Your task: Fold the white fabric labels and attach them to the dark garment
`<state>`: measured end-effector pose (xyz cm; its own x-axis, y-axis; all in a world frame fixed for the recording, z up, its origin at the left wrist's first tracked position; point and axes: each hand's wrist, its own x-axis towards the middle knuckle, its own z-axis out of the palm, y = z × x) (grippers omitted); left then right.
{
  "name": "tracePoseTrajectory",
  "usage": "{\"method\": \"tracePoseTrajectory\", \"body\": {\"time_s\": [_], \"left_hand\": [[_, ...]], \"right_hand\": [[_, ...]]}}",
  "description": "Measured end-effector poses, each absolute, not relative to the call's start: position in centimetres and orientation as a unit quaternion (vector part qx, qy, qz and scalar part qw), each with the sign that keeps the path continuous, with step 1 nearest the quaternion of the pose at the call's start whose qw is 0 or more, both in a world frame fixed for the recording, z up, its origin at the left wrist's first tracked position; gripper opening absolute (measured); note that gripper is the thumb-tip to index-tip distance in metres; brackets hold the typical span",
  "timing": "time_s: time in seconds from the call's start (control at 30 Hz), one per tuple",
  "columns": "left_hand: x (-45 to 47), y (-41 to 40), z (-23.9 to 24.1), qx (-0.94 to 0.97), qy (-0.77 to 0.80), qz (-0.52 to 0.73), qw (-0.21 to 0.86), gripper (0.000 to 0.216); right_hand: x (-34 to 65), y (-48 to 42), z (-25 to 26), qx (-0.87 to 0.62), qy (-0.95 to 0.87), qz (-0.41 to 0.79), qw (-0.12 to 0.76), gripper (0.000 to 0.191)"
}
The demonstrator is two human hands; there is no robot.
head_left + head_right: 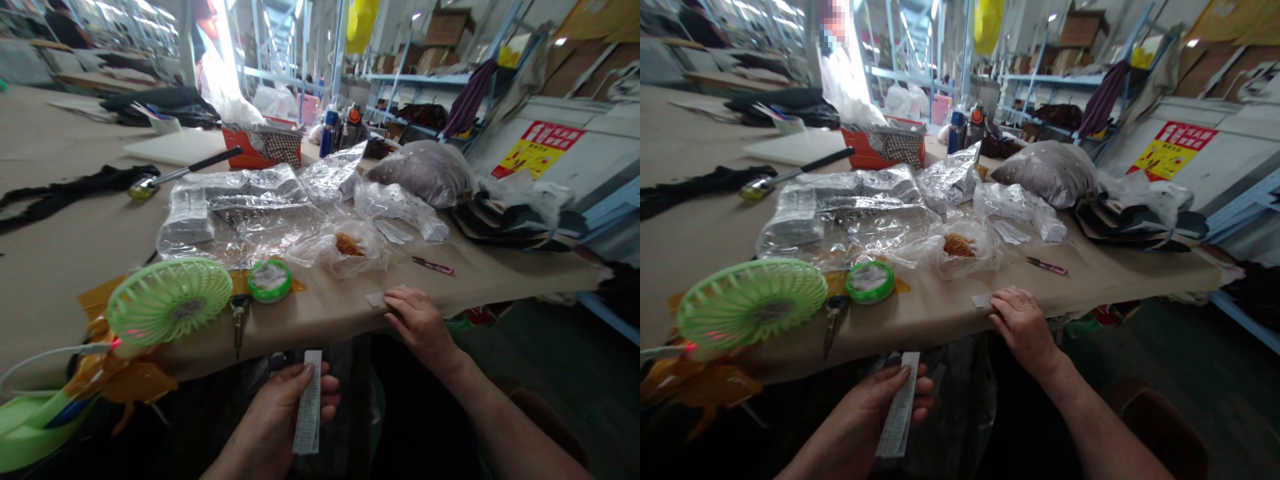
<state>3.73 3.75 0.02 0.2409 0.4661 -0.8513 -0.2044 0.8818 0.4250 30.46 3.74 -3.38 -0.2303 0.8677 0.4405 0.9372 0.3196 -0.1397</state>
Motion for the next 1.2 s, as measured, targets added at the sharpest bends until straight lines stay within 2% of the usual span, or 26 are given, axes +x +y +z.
{"method": "tracePoseTrajectory", "body": {"time_s": [0.13, 0.3, 0.4, 0.53, 0.67, 1.0, 1.13, 1.2], "left_hand": [[3.7, 3.7, 0.3, 0.118, 0.559, 0.216, 0.792, 0.015], [3.9, 3.7, 1.0, 0.109, 0.545, 0.222, 0.801, 0.013], [3.8, 3.6, 0.8, 0.098, 0.513, 0.226, 0.823, 0.015], [3.4, 3.2, 0.4, 0.097, 0.449, 0.266, 0.847, 0.013], [2.8, 3.0, 0.4, 0.071, 0.452, 0.299, 0.837, 0.014], [1.8, 2.8, 0.3, 0.063, 0.418, 0.316, 0.849, 0.020], [1.7, 2.7, 0.3, 0.076, 0.418, 0.301, 0.854, 0.016], [1.5, 2.7, 0.4, 0.077, 0.424, 0.292, 0.854, 0.015]], "right_hand": [[30.8, 3.4, -3.8, -0.542, -0.776, -0.050, 0.317, 0.011], [28.2, 2.4, -3.7, -0.543, -0.709, 0.055, 0.446, 0.013], [24.2, 1.3, -2.7, -0.479, -0.719, 0.115, 0.490, 0.017], [19.3, 0.5, -2.0, -0.385, -0.786, 0.117, 0.470, 0.012], [17.7, 0.9, -2.8, -0.340, -0.823, 0.117, 0.439, 0.013], [17.6, 1.1, -3.1, -0.318, -0.852, 0.133, 0.395, 0.013], [17.6, 0.9, -3.0, -0.313, -0.853, 0.140, 0.393, 0.009], [17.7, 0.7, -2.9, -0.323, -0.835, 0.172, 0.411, 0.016]]}}
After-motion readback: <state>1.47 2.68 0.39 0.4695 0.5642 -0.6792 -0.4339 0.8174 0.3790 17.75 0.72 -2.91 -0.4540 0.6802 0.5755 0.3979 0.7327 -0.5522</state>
